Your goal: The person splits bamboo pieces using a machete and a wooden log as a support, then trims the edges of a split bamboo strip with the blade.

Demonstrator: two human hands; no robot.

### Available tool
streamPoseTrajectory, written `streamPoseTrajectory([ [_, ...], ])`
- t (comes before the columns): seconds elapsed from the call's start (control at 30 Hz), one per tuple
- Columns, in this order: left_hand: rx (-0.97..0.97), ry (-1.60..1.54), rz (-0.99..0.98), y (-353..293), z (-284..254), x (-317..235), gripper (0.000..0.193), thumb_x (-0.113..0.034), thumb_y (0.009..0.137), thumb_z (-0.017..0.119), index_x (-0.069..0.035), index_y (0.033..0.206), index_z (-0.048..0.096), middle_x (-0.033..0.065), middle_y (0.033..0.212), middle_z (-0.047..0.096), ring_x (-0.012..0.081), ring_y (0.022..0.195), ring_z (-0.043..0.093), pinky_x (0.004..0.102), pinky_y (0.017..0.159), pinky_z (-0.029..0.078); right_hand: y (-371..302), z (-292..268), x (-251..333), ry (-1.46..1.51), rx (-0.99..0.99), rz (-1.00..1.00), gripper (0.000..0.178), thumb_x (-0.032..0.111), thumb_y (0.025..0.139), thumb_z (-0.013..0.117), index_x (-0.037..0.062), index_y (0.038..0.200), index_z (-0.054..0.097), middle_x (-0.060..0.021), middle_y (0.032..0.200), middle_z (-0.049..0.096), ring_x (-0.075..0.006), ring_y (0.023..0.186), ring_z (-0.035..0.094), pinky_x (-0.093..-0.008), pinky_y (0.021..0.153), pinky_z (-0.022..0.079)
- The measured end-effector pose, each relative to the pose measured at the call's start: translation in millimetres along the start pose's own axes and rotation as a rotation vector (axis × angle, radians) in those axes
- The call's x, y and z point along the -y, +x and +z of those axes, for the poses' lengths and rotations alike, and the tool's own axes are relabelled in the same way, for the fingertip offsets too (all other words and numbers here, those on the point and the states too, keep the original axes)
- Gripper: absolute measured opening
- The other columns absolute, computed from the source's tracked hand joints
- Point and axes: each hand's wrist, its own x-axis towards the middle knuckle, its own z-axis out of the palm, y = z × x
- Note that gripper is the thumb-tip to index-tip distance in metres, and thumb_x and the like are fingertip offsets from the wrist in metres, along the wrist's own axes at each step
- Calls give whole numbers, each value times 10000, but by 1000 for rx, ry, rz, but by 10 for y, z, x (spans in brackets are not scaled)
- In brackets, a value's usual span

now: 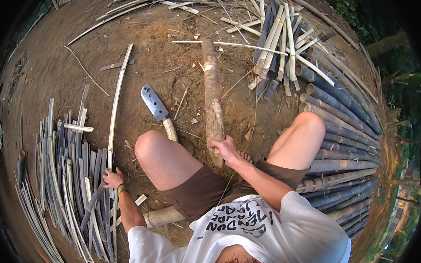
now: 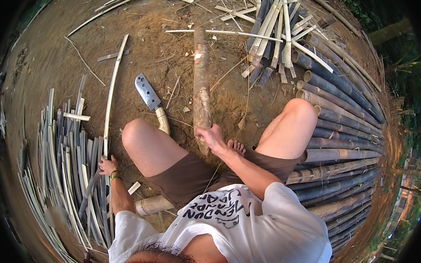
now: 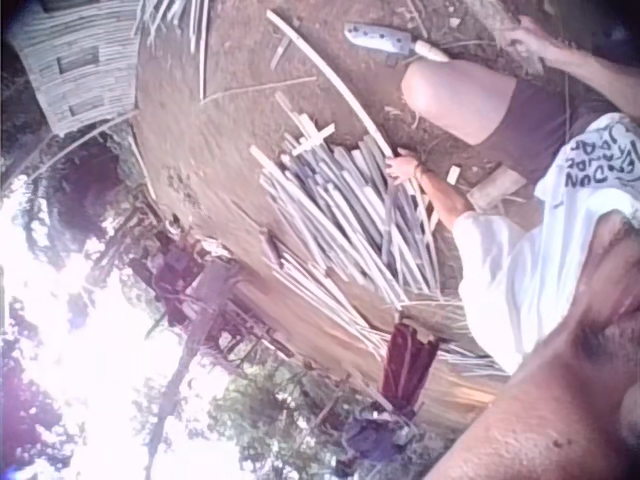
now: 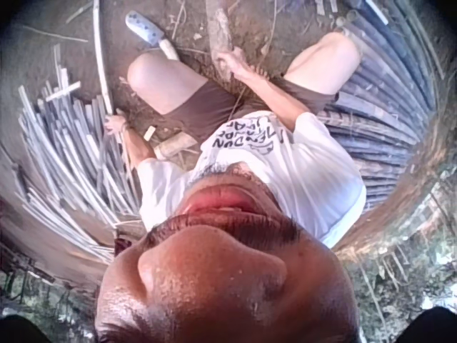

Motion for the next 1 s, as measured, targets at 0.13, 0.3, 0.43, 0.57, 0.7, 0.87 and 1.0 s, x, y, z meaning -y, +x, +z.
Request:
streamPoseTrajectory([
  [0.13, -104, -55, -41, -105, 62, 54, 679, -407, 863, 733, -188, 1446, 462, 123, 1358, 515, 339, 1325, 477, 714, 1128, 248, 66, -21, 171, 251, 17, 152, 340, 194, 690, 729, -2, 956, 646, -65, 865, 638, -206, 767, 609, -341, 728, 469],
  [0.3, -66, -100, -89, -220, 81, 79, 753, -408, 859, 739, -199, 1499, 402, 108, 1416, 483, 325, 1372, 427, 716, 1137, 230, 483, -56, 552, 306, 124, 225, 511, 198, 744, 645, 18, 1214, 555, -151, 983, 658, -282, 853, 675, -439, 775, 560],
  [0.43, -67, -125, -93, -277, 2, 118, 776, -424, 858, 739, -202, 1513, 387, 106, 1431, 480, 321, 1385, 416, 714, 1138, 226, 1484, -71, 1739, 280, 198, 32, 585, 227, 729, 673, 6, 1240, 494, -154, 973, 646, -252, 821, 649, -439, 724, 589],
  [0.57, -109, -178, -43, -400, -45, 175, 774, -423, 871, 726, -195, 1523, 376, 113, 1456, 472, 319, 1396, 407, 708, 1139, 230, 2177, -291, 2300, 45, -15, -287, 570, 264, 622, 750, -37, 1091, 628, -163, 969, 684, -261, 753, 637, -397, 713, 551],
  [0.7, -84, -153, -35, -611, -66, 165, 773, -394, 880, 729, -167, 1526, 371, 132, 1462, 467, 322, 1397, 402, 701, 1130, 250, 1974, -249, 2406, -50, -50, -415, 609, 257, 605, 769, -64, 1103, 632, -158, 872, 688, -240, 723, 624, -360, 666, 540],
  [0.87, -126, -202, -7, -912, -26, 44, 795, -379, 864, 744, -163, 1529, 366, 153, 1461, 458, 345, 1386, 403, 691, 1123, 265, 1649, -53, 1649, -155, -276, -390, 490, 230, 638, 772, -42, 1029, 655, -139, 850, 689, -311, 814, 686, -434, 729, 553],
  [1.0, -94, -310, 71, -1153, -50, -66, 832, -360, 843, 750, -160, 1540, 342, 158, 1483, 433, 356, 1421, 363, 692, 1132, 243, 1812, -174, 826, -591, -594, -265, 798, 263, 756, 793, -4, 1422, 443, -241, 1388, 488, -377, 1277, 517, -518, 1083, 421],
])
